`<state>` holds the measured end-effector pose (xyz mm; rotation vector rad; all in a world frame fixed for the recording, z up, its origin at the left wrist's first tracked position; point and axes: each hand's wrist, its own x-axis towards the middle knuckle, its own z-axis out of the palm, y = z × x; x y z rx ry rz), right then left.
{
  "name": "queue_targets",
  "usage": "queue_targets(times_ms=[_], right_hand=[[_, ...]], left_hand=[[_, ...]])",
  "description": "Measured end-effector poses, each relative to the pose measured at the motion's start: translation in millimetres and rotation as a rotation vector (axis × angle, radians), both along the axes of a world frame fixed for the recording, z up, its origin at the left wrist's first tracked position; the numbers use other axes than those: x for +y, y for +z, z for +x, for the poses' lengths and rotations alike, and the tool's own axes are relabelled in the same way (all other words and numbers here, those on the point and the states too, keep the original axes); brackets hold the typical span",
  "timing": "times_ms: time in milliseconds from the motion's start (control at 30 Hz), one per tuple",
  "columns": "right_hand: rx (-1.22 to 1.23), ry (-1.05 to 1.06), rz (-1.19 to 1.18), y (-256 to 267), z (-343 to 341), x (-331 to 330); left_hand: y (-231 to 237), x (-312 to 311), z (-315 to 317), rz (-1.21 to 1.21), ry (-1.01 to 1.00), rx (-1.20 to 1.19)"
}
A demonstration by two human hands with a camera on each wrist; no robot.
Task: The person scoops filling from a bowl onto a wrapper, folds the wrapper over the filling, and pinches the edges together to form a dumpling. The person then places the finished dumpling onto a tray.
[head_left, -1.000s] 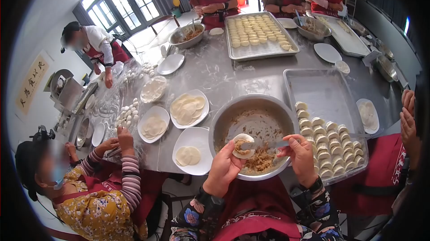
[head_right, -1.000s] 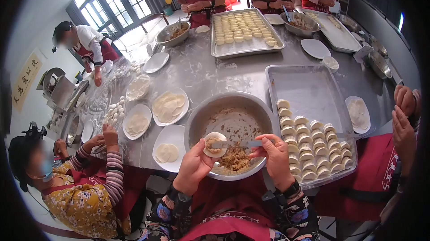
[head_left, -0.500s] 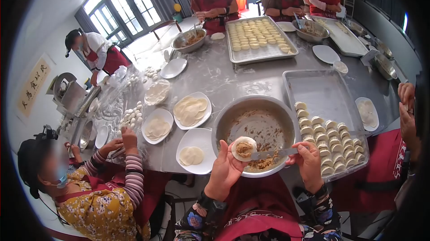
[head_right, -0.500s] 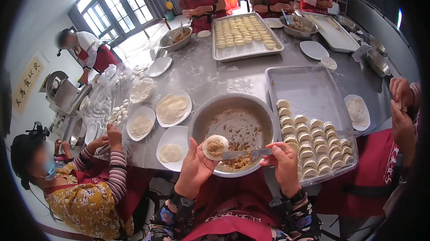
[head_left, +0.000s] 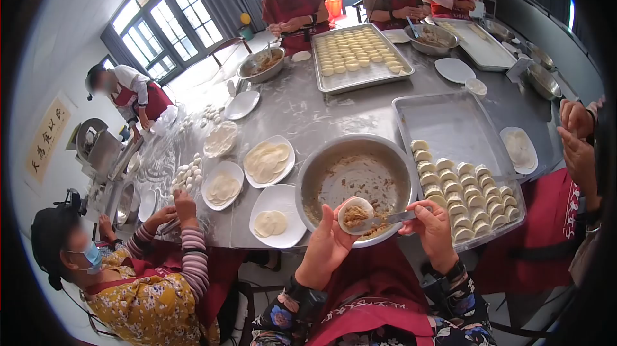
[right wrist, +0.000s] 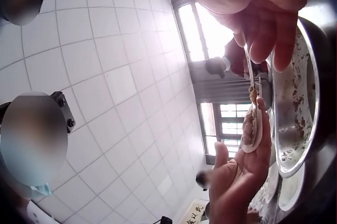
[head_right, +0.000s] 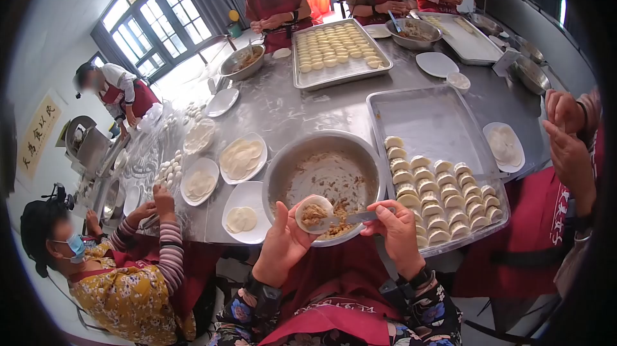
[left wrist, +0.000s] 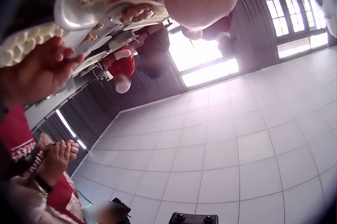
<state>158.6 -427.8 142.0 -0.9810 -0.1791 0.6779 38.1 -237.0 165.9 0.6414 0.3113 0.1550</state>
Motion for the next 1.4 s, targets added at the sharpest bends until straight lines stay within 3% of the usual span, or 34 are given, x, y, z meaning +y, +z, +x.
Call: queue_targets(times_ms=[400, 467, 500, 567, 600, 833, 967, 1033, 1200, 1400], right_hand=[[-0.072, -0.075, 0.108, 13.3, -7.3, -1.4], [-0.355, -0.195, -0.123, 19.5, -3.5, 3.9], [-0.36, -0.188, -0.117, 20.9, -0.8, 7.6], [-1.222, -0.059, -0.467, 21.8, 0.5, 14.4], [-1.365, -0.037, -0.496, 14.8, -1.9, 20.8], [-1.574, 0.184, -0.702, 8.6, -16.2, 8.7], [-1.624, 0.107, -0.78, 28.0, -48.0, -3.0], [-1.635, -0.165, -0.669, 26.9, -59.2, -4.1], [-1.869, -0.291, -0.472, 15.5, -68.1, 9.5], [-1.873, -0.204, -0.289, 23.7, -76.7, 15.1]], left_hand=[[-10.0, -4.1, -12.5, -0.061, 0.178, 0.013], [-12.0, 2.3, -20.1, -0.063, 0.287, 0.007], [-11.2, 4.5, -24.9, -0.059, 0.295, 0.001], [-6.7, 5.3, -35.7, -0.077, 0.339, 0.012], [-3.1, 4.8, -39.8, -0.074, 0.338, 0.003], [21.2, -18.2, -61.1, -0.112, 0.285, -0.024], [19.1, -33.9, -66.4, -0.138, 0.192, -0.029], [18.0, -40.1, -66.1, -0.146, 0.168, -0.038], [17.1, -51.2, -71.5, -0.172, 0.079, -0.091], [9.2, -55.3, -75.0, -0.047, 0.084, -0.057]])
